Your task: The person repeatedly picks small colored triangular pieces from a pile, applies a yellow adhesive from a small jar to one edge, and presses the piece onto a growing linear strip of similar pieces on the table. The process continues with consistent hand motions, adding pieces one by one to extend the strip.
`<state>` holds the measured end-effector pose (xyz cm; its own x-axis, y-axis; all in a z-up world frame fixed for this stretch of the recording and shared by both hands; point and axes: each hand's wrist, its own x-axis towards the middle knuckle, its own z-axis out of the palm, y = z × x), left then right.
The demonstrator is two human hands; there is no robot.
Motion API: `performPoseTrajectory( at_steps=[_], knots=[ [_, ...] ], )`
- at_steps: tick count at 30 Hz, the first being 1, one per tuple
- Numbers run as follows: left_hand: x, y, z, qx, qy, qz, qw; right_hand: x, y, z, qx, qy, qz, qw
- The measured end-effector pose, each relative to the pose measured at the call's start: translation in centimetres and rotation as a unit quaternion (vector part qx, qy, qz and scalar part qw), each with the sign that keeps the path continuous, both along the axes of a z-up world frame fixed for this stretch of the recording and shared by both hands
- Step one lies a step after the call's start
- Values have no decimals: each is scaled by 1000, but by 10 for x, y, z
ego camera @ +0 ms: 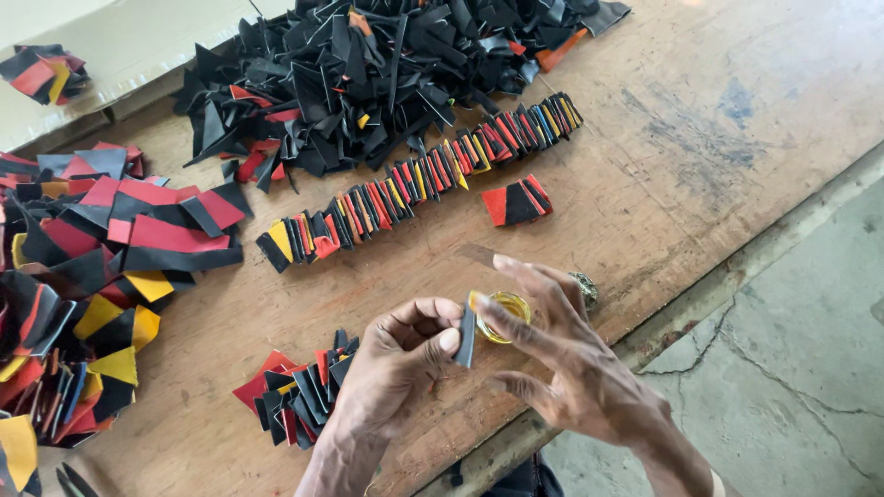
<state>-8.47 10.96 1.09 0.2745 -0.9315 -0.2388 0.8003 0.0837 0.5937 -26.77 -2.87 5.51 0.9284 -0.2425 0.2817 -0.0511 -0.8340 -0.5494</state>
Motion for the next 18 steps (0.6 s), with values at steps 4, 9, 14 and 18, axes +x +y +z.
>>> performPoseTrajectory(
  at_steps=[4,9,14,18],
  knots=[
    [7,-1,2,5,-1,4,1000,-3,7,1,-46,-65,5,997],
    [4,-3,2,-22,-16,-31,999,4,-4,-3,26,-44,5,999],
    [11,-10,7,15,-30,14,999,5,5,-2,20,-51,44,998],
    [17,-15,15,26,-13,27,999,-11,15,3,58,9,51,997]
  ],
)
